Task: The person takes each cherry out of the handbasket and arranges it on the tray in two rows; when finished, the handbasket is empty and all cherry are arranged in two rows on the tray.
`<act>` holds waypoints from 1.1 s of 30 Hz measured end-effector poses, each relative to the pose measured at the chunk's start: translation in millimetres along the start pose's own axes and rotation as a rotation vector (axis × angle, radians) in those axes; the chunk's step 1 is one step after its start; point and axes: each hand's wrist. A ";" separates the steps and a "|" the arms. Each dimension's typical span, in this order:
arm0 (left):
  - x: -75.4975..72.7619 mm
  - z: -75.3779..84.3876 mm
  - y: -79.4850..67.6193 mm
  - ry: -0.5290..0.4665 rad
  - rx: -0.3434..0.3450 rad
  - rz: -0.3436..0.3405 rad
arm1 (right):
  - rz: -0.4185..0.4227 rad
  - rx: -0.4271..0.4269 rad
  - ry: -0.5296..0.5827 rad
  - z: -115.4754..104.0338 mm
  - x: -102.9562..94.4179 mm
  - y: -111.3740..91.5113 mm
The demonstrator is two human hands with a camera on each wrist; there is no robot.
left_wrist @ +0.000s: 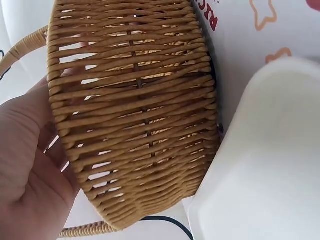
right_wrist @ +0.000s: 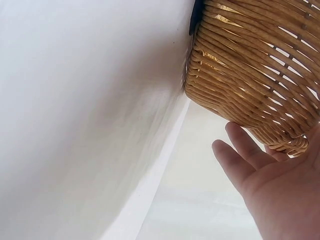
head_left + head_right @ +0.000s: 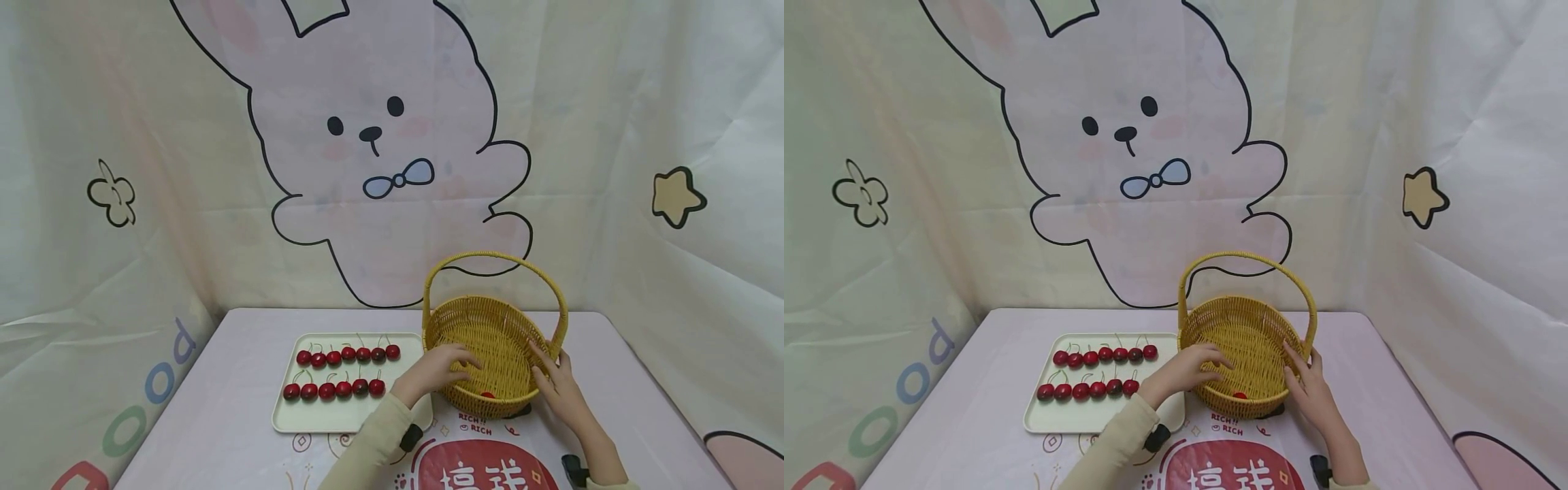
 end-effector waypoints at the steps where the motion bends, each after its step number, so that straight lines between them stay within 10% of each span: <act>1: 1.2 0.6 1.8 0.006 0.009 -0.013 | 0.000 0.000 0.000 0.1 0.1 0.0; 8: 7.0 6.8 14.7 0.054 0.069 -0.134 | -0.003 -0.001 -0.002 1.0 0.0 0.7; 18: 12.9 13.2 31.8 -0.054 -0.029 -0.391 | -0.008 0.003 0.006 0.7 -1.3 -0.5; 33: 23.5 5.6 45.9 -0.091 -0.043 -0.512 | 0.006 -0.010 0.004 2.7 1.0 0.4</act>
Point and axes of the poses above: each hand's wrist, its own y-axis towards the middle knuckle, its own x-axis out of the palm, z = x × y, and after that the axes turned 9 degrees about -x, right-handed
